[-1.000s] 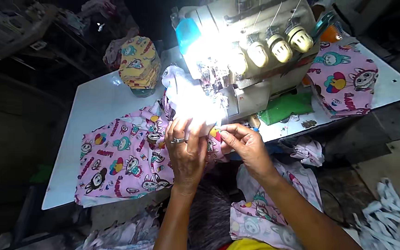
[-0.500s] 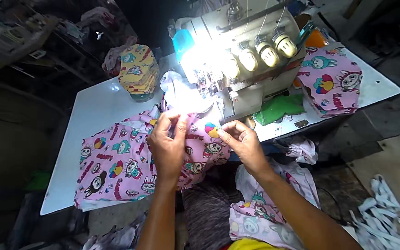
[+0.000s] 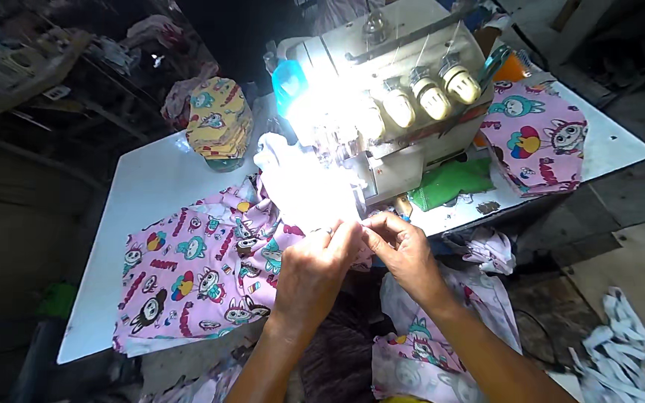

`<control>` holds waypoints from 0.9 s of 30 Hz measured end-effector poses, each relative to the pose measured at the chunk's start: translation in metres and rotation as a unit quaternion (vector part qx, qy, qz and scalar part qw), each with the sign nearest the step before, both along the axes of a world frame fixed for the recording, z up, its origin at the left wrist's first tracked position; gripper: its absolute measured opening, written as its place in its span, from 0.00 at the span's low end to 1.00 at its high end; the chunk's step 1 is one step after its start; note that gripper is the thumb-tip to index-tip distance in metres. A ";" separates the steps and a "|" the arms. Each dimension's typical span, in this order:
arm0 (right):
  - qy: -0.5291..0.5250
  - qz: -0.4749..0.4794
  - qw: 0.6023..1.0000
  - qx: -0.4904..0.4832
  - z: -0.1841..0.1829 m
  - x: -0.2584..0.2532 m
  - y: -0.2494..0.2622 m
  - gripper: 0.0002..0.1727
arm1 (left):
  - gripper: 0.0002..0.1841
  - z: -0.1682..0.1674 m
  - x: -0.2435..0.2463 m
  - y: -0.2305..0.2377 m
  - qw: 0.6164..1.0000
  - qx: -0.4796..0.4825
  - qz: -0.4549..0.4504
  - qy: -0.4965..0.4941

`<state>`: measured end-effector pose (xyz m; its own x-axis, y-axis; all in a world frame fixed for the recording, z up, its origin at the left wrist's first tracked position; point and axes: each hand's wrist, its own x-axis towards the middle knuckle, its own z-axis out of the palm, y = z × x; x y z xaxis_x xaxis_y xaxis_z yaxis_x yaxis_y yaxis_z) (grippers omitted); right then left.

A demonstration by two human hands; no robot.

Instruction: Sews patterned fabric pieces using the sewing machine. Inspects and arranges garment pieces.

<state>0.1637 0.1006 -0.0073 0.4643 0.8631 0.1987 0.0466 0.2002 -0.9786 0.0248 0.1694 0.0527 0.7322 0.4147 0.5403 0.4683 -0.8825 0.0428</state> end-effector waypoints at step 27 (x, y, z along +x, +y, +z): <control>0.108 0.017 0.993 0.038 0.013 0.001 0.002 0.21 | 0.07 -0.025 -0.001 0.010 0.992 0.055 0.028 -0.110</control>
<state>0.1650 0.1028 0.0055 0.4749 0.8649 0.1626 -0.1713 0.2721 -0.9469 0.0233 0.1796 0.0274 0.5690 0.3807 0.7290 0.5069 -0.8604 0.0537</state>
